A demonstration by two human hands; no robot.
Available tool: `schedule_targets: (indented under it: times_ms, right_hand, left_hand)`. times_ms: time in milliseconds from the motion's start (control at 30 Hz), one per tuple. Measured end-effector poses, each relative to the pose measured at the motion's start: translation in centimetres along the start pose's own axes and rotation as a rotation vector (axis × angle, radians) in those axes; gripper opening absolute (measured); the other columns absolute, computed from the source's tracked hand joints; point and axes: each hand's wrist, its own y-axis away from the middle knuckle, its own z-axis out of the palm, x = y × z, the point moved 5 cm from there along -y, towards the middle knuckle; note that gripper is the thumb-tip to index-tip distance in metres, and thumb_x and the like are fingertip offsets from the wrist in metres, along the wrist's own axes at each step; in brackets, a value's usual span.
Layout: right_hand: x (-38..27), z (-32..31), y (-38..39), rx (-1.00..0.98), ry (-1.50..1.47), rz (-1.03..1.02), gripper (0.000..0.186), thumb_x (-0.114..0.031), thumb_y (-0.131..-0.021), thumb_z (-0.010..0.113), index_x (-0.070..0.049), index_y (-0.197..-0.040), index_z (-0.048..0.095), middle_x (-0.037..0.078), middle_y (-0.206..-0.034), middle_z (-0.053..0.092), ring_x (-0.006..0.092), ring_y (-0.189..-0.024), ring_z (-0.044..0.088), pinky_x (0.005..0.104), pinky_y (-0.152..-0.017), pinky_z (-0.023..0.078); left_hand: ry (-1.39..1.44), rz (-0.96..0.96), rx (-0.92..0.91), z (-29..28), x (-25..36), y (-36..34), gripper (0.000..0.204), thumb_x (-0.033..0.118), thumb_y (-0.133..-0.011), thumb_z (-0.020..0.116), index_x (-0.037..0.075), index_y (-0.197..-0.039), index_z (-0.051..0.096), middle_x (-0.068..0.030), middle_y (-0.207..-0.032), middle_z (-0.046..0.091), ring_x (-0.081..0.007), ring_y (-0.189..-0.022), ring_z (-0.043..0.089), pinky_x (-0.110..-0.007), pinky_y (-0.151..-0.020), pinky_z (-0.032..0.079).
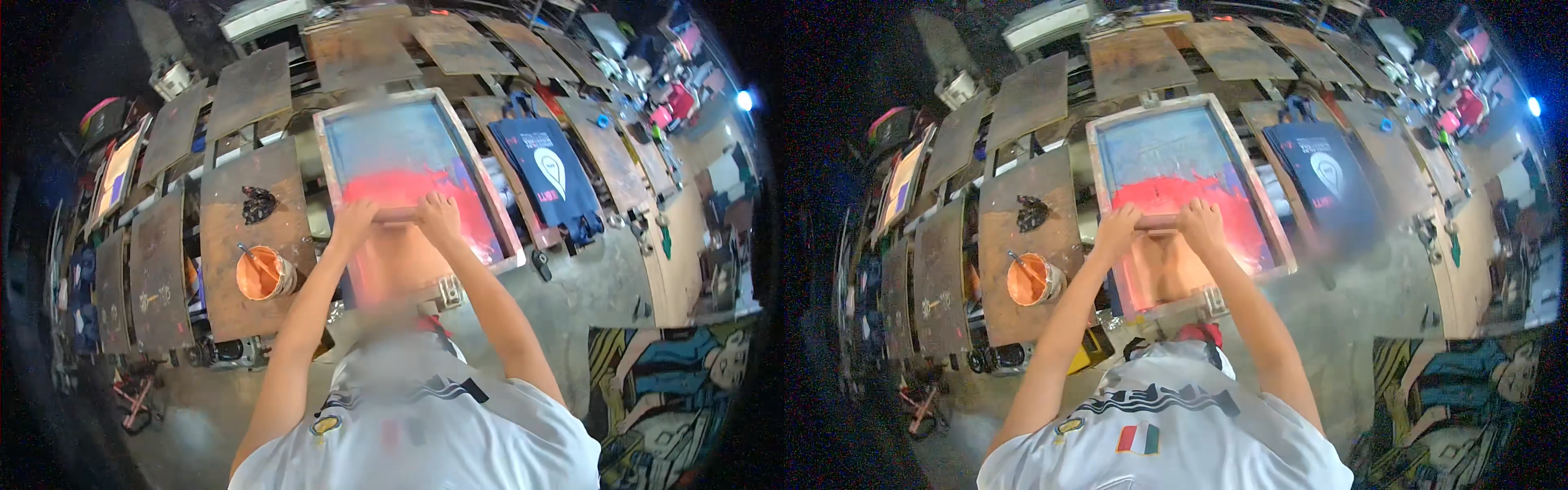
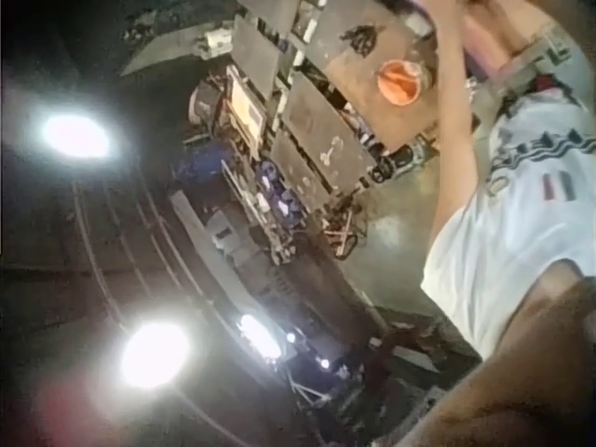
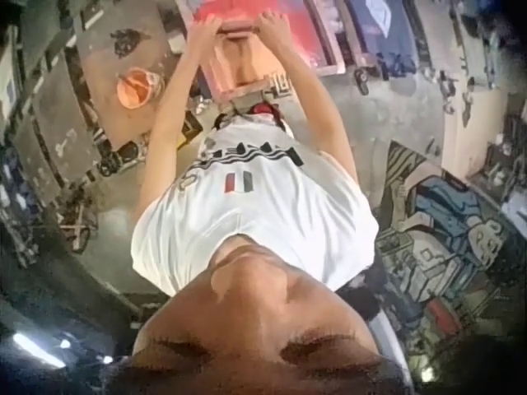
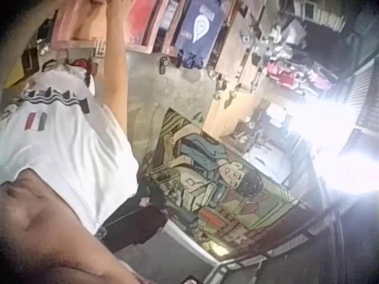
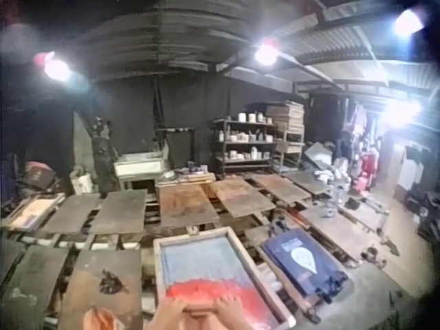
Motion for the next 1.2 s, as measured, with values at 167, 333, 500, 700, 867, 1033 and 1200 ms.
schedule_targets:
  times_ms: [167, 333, 500, 700, 867, 1033, 1200]
  right_hand:
    - [-1.3, 4.1, 2.1, -0.119, -0.017, -0.085, 0.020, -0.021, -0.079, 0.063, -0.012, -0.097, 0.064, 0.007, -0.097, 0.063, 0.0244, -0.101, 0.059, 0.0410, -0.083, 0.046]
    - [-2.2, 1.6, 9.5, -0.233, -0.219, -0.221, 0.031, -0.020, -0.074, 0.066, -0.007, -0.102, 0.067, 0.010, -0.102, 0.065, 0.0247, -0.094, 0.062, 0.0418, -0.079, 0.049]
    - [-1.5, -0.8, 8.1, -0.330, -0.307, -0.262, 0.025, -0.020, -0.072, 0.068, -0.009, -0.095, 0.068, 0.008, -0.099, 0.065, 0.0242, -0.087, 0.065, 0.0418, -0.073, 0.051]
    - [2.2, -0.3, 3.7, -0.514, -0.467, -0.160, 0.022, -0.019, -0.081, 0.063, -0.011, -0.101, 0.064, 0.009, -0.099, 0.064, 0.0290, -0.094, 0.067, 0.0442, -0.066, 0.054]
    - [7.1, 2.6, 4.4, -0.378, -0.380, -0.043, 0.031, -0.022, -0.086, 0.059, -0.014, -0.116, 0.057, 0.013, -0.111, 0.061, 0.0343, -0.088, 0.067, 0.0479, -0.067, 0.055]
    - [7.7, 1.3, 3.0, -0.256, -0.434, 0.199, 0.040, -0.026, -0.089, 0.061, -0.007, -0.119, 0.044, 0.020, -0.110, 0.058, 0.0393, -0.079, 0.067, 0.0504, -0.066, 0.055]
    - [7.4, 1.6, -1.5, -0.422, -0.370, 0.144, 0.030, -0.014, -0.088, 0.058, -0.006, -0.115, 0.046, 0.021, -0.107, 0.060, 0.0390, -0.084, 0.067, 0.0502, -0.067, 0.055]
  left_hand:
    - [0.001, -0.367, -0.113, 2.2, 2.3, 7.1, 0.035, 0.009, -0.078, 0.063, 0.004, -0.111, 0.052, -0.0183, -0.112, 0.054, -0.0371, -0.106, 0.056, -0.044, -0.088, 0.048]
    - [0.125, -0.480, -0.099, -0.9, 9.8, 12.8, 0.037, 0.007, -0.073, 0.065, 0.004, -0.108, 0.051, -0.0168, -0.106, 0.052, -0.0384, -0.100, 0.055, -0.046, -0.082, 0.048]
    - [0.159, -0.646, -0.154, -1.7, 12.1, 12.6, 0.036, 0.007, -0.072, 0.068, 0.005, -0.103, 0.052, -0.0173, -0.102, 0.051, -0.0396, -0.096, 0.055, -0.048, -0.079, 0.047]
    - [0.101, -0.295, 0.033, -2.6, 6.7, 3.1, 0.032, 0.012, -0.073, 0.070, 0.004, -0.102, 0.056, -0.0147, -0.103, 0.057, -0.0374, -0.103, 0.055, -0.048, -0.085, 0.046]
    - [-0.158, -0.075, -0.281, 2.8, 4.0, -7.6, 0.033, 0.013, -0.070, 0.071, 0.010, -0.102, 0.063, -0.0098, -0.106, 0.060, -0.0292, -0.104, 0.056, -0.044, -0.090, 0.043]
    - [-0.139, -0.038, -0.256, 5.5, 3.3, -13.9, 0.023, 0.012, -0.072, 0.069, 0.015, -0.094, 0.064, -0.0044, -0.102, 0.062, -0.0291, -0.104, 0.056, -0.043, -0.087, 0.044]
    - [-0.211, -0.058, -0.029, 6.0, 0.1, -12.7, 0.025, 0.012, -0.072, 0.071, 0.015, -0.095, 0.063, -0.0028, -0.096, 0.062, -0.0276, -0.106, 0.056, -0.043, -0.086, 0.044]
